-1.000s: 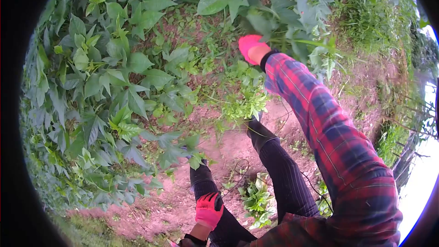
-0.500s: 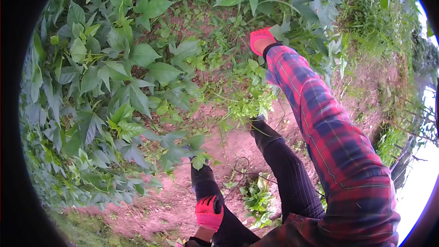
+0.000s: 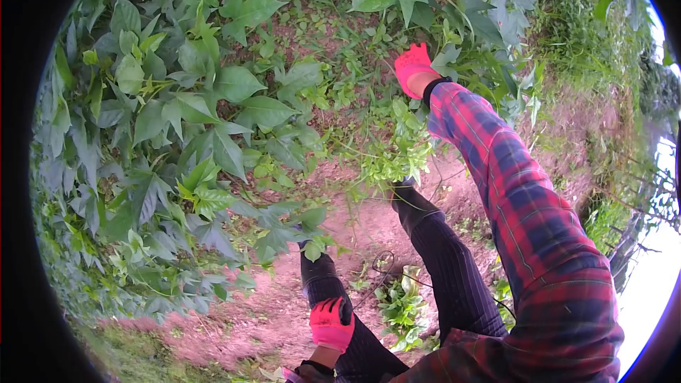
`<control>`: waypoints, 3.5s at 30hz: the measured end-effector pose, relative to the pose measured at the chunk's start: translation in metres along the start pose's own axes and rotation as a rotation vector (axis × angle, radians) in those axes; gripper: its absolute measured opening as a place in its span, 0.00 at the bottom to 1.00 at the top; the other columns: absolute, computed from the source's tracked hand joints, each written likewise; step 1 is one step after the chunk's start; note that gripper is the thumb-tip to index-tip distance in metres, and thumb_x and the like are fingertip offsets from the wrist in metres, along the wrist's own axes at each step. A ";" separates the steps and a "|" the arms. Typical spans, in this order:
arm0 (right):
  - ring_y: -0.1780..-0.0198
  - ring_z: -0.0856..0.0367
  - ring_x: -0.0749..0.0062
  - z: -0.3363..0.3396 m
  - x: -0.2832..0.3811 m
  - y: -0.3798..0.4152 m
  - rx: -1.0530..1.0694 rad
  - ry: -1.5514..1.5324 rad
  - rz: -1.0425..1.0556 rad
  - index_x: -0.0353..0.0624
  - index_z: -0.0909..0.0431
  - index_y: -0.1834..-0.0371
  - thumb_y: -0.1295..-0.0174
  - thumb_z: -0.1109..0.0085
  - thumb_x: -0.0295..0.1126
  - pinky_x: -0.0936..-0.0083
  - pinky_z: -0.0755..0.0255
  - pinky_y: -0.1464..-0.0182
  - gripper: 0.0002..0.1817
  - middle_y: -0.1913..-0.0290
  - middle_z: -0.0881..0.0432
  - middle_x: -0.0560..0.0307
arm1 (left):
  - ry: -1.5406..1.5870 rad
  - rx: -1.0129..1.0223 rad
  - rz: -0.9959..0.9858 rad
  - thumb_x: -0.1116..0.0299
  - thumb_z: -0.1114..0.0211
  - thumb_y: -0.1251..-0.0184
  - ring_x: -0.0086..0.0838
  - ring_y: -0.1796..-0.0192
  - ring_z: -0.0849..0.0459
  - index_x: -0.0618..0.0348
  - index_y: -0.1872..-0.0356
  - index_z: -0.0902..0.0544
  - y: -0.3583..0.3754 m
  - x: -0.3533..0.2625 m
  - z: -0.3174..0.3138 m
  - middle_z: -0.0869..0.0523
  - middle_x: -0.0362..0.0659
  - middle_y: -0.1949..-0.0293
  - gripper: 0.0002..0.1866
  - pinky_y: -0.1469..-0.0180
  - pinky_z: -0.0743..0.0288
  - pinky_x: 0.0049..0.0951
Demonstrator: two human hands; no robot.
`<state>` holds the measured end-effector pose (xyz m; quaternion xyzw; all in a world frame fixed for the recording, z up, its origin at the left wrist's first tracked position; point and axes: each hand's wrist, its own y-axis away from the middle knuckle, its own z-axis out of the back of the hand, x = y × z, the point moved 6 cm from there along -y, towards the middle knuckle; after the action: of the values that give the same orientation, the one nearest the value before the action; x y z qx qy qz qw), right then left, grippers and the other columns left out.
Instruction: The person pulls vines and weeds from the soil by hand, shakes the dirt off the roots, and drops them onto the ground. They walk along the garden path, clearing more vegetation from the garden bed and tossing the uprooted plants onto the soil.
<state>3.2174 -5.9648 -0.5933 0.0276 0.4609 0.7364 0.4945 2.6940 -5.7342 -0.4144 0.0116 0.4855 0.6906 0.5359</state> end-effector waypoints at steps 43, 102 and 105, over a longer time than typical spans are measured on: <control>0.46 0.20 0.47 0.028 0.085 0.094 -0.093 -0.110 0.660 0.42 0.40 0.30 0.54 0.26 0.34 0.59 0.23 0.50 0.46 0.35 0.29 0.38 | -0.013 0.004 0.025 0.55 0.30 0.50 0.42 0.42 0.24 0.52 0.48 0.20 -0.004 0.009 0.010 0.18 0.46 0.48 0.27 0.34 0.35 0.43; 0.44 0.21 0.46 -0.153 0.200 0.156 0.433 -1.129 0.034 0.45 0.18 0.50 0.38 0.42 0.46 0.55 0.26 0.44 0.20 0.44 0.21 0.38 | -0.069 0.003 -0.082 0.60 0.29 0.52 0.43 0.45 0.22 0.53 0.46 0.21 -0.001 0.023 0.021 0.18 0.46 0.50 0.28 0.40 0.31 0.44; 0.42 0.22 0.46 -0.112 0.162 0.150 0.194 -1.019 0.038 0.46 0.21 0.46 0.39 0.41 0.43 0.54 0.26 0.43 0.21 0.40 0.25 0.41 | -0.079 0.028 -0.047 0.58 0.29 0.51 0.43 0.44 0.22 0.52 0.46 0.20 -0.003 0.022 0.017 0.18 0.45 0.50 0.27 0.39 0.31 0.44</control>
<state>2.9743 -5.9286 -0.6188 0.4369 0.2272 0.5922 0.6378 2.6962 -5.7065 -0.4183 0.0349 0.4738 0.6700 0.5705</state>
